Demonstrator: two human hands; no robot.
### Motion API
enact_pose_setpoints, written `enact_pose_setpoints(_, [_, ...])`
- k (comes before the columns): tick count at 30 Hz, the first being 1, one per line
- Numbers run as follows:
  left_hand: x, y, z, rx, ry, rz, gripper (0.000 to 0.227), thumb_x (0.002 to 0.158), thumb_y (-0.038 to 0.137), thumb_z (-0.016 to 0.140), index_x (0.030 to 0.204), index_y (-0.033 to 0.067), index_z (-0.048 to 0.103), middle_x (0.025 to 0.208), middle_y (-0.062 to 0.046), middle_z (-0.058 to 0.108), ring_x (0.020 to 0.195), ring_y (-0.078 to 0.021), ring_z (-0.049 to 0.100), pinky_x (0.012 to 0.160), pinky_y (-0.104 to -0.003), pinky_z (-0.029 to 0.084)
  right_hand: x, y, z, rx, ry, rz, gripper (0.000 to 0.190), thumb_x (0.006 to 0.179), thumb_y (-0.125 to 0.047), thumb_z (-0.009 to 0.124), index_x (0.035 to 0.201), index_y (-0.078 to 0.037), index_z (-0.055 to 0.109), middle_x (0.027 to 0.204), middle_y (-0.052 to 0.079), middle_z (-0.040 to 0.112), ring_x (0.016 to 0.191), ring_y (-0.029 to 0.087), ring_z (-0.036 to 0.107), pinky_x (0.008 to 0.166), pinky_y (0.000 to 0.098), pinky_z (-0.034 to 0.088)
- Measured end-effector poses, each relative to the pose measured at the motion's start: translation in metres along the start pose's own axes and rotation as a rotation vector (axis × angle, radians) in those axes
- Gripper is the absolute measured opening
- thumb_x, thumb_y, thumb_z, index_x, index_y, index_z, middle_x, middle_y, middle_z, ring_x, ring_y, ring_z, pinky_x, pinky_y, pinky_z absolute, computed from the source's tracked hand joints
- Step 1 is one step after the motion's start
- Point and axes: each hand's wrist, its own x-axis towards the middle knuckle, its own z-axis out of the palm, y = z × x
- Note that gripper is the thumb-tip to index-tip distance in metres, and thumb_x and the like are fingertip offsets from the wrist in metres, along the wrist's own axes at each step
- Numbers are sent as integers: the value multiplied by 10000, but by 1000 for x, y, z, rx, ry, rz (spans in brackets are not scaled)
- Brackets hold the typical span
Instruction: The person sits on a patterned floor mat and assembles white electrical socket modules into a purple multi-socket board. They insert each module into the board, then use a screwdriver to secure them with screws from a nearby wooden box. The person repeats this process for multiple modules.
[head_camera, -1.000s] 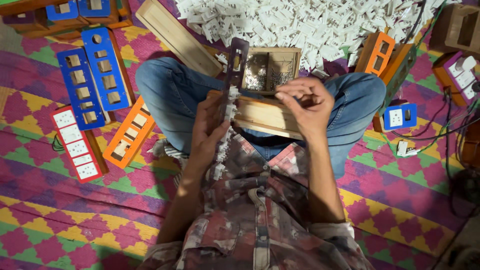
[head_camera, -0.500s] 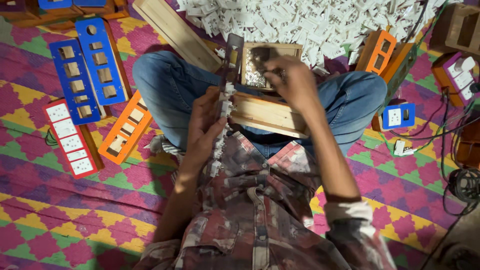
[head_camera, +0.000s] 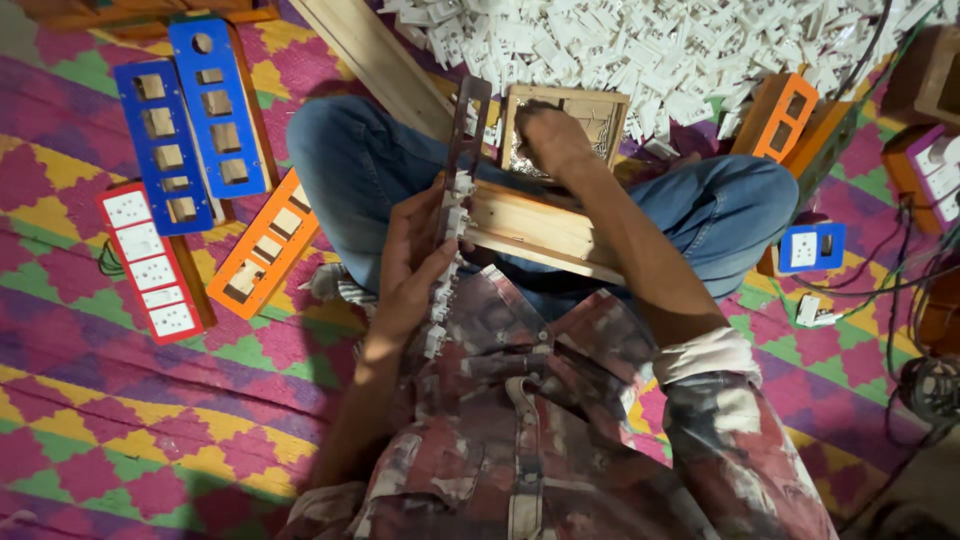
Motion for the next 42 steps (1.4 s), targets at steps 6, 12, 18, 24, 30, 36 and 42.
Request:
enact_pose_setpoints(6, [1, 3, 1, 34, -11, 7, 575, 1043, 5, 587, 1568, 27, 354, 1579, -154, 469, 1410, -218, 515, 1077, -358, 490, 1, 3, -1, 52, -13, 20, 155, 895, -148, 764, 998, -39, 727, 1023, 223, 717, 972, 398, 684, 860, 484, 542])
enact_pose_setpoints(12, [4, 3, 5, 53, -30, 19, 566, 1048, 2, 586, 1565, 41, 360, 1585, -142, 455, 1452, -226, 495, 1145, -361, 455, -8, 3, -16, 240, 111, 34, 144, 811, -76, 786, 946, -60, 738, 937, 195, 726, 899, 365, 702, 814, 442, 562])
enact_pose_setpoints(18, [3, 0, 13, 16, -54, -14, 548, 1057, 3, 582, 1564, 47, 379, 1527, -127, 510, 1429, -233, 522, 1110, -364, 479, -27, 6, -17, 413, 288, 17, 147, 827, -11, 760, 954, -84, 767, 940, 158, 755, 838, 304, 736, 772, 390, 578])
enact_pose_setpoints(24, [8, 1, 21, 5, -82, -6, 542, 1041, 5, 588, 1540, 48, 382, 1537, -126, 491, 1424, -240, 528, 1064, -369, 508, -46, 2, -28, 489, 451, -3, 152, 850, 1, 784, 988, -58, 804, 966, 161, 758, 847, 270, 725, 770, 370, 576])
enact_pose_setpoints(30, [11, 2, 29, 23, -98, -8, 551, 1041, 23, 580, 1554, 52, 380, 1580, -117, 461, 1429, -249, 527, 1072, -373, 517, -97, -38, -67, 1064, 553, 62, 115, 984, -13, 735, 1097, -14, 756, 945, 60, 755, 807, 107, 669, 728, 250, 539])
enact_pose_setpoints(36, [10, 2, 37, 80, -105, -52, 592, 1030, 20, 598, 1573, 55, 365, 1598, -115, 443, 1436, -258, 510, 1108, -394, 501, -173, -114, -113, 1085, 699, -28, 68, 961, 59, 706, 1014, 23, 729, 1027, 72, 730, 898, 135, 678, 805, 258, 544])
enact_pose_setpoints(42, [11, 7, 48, 113, -191, -27, 599, 1039, -3, 588, 1583, 58, 343, 1650, -116, 392, 1526, -249, 428, 1221, -388, 405, -186, -141, -152, 893, 782, -97, 86, 911, 64, 758, 972, 36, 705, 1017, 101, 689, 942, 186, 696, 829, 300, 560])
